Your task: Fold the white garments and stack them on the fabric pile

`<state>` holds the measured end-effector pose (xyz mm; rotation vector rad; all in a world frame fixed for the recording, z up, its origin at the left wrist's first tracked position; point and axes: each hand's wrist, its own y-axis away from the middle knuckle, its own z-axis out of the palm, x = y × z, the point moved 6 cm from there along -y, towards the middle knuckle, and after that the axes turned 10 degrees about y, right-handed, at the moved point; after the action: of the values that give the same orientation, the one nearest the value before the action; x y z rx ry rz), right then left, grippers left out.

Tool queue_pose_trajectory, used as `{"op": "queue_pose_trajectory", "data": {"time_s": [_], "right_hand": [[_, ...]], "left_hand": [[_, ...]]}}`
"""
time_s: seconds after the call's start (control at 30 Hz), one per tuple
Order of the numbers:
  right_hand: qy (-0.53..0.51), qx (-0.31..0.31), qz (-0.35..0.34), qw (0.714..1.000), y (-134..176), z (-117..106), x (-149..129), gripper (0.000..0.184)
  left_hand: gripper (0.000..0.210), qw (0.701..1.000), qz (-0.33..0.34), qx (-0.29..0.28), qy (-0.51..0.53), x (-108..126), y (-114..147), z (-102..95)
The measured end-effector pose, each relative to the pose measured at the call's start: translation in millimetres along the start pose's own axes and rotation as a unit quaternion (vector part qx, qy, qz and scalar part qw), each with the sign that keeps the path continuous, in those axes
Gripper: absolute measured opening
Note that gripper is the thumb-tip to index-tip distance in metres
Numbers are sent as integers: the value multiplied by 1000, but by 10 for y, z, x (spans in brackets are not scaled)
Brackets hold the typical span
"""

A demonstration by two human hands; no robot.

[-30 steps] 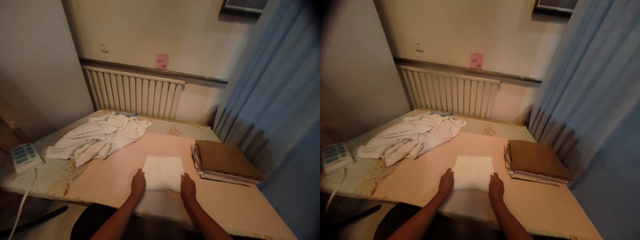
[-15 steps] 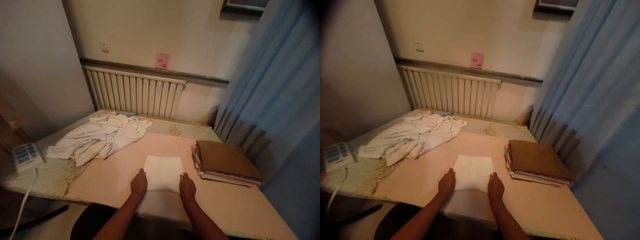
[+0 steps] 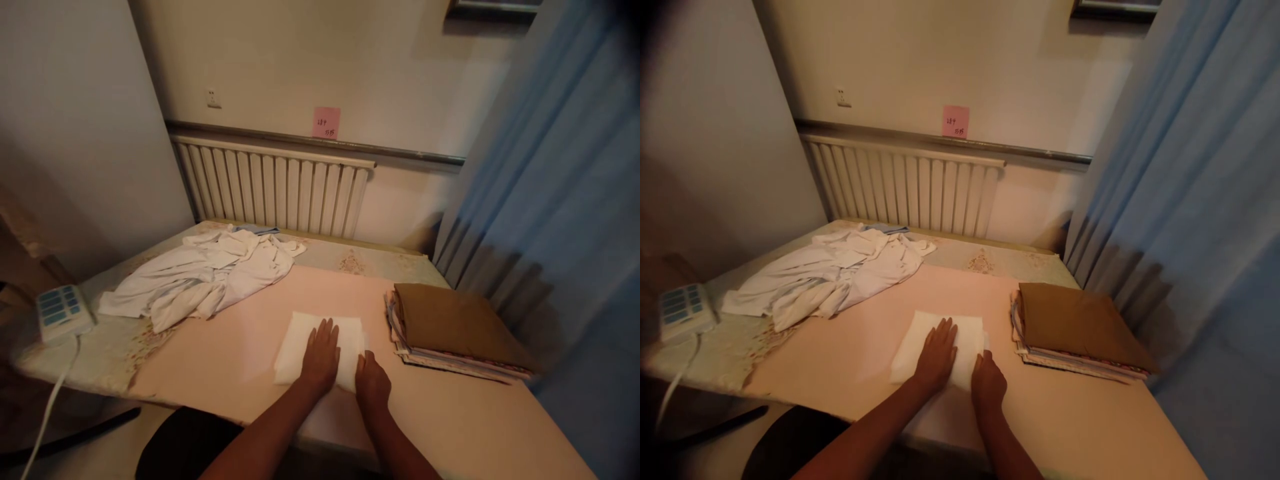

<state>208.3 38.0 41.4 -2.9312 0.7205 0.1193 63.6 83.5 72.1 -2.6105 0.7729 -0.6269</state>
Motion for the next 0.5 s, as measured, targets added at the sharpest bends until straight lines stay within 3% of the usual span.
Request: {"op": "queue_pose_trajectory", "data": {"time_s": [0.2, 0.5], "right_hand": [[-47, 3, 12, 999, -8, 57, 56, 35], [-91, -37, 37, 994, -30, 72, 97, 41]], "left_hand": [[53, 995, -68, -75, -3, -171, -57, 411], [55, 994, -68, -80, -14, -204, -24, 451]]}}
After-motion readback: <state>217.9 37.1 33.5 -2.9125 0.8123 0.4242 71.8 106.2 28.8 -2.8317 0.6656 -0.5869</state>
